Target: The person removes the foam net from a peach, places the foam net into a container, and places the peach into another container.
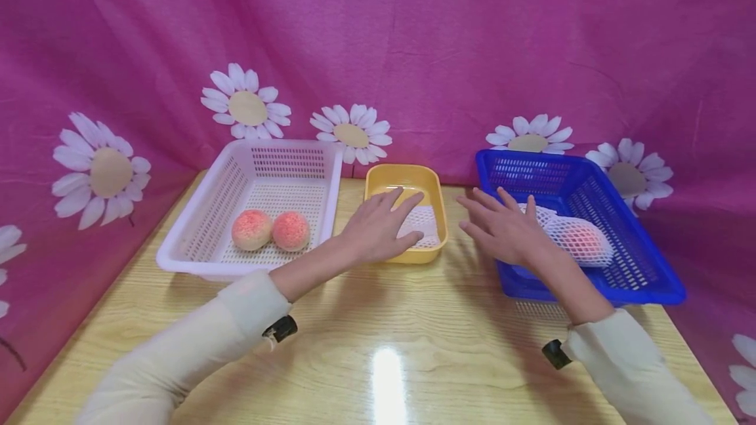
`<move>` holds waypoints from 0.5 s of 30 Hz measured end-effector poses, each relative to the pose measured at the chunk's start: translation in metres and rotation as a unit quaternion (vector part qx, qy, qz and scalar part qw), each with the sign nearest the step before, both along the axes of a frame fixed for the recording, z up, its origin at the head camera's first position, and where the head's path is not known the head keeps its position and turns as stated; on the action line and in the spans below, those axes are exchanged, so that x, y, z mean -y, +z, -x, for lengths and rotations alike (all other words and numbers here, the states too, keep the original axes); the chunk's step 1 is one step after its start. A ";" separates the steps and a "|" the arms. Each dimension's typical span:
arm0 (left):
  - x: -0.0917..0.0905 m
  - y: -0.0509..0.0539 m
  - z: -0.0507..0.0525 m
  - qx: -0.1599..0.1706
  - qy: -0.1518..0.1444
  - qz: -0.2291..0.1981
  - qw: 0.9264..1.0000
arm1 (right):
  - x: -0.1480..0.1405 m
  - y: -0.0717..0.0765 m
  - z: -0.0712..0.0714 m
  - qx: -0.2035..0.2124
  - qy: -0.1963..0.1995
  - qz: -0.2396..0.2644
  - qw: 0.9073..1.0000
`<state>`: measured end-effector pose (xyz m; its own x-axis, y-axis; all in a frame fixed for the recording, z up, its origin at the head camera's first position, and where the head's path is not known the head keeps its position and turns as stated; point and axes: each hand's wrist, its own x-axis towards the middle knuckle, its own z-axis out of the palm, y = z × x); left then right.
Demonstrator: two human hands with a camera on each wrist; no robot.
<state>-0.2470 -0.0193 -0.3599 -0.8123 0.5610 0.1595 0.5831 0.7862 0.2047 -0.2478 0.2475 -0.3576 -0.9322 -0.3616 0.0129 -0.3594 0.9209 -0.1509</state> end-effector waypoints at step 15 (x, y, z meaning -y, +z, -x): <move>-0.021 -0.006 -0.004 0.015 -0.009 0.003 1.000 | -0.023 -0.004 -0.002 0.018 -0.027 -0.015 0.999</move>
<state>-0.2429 0.0015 -0.3662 -0.8068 0.5758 0.1321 0.5903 0.7770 0.2185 -0.2458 0.2702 -0.3615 -0.9499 -0.3110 -0.0312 -0.3043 0.9430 -0.1348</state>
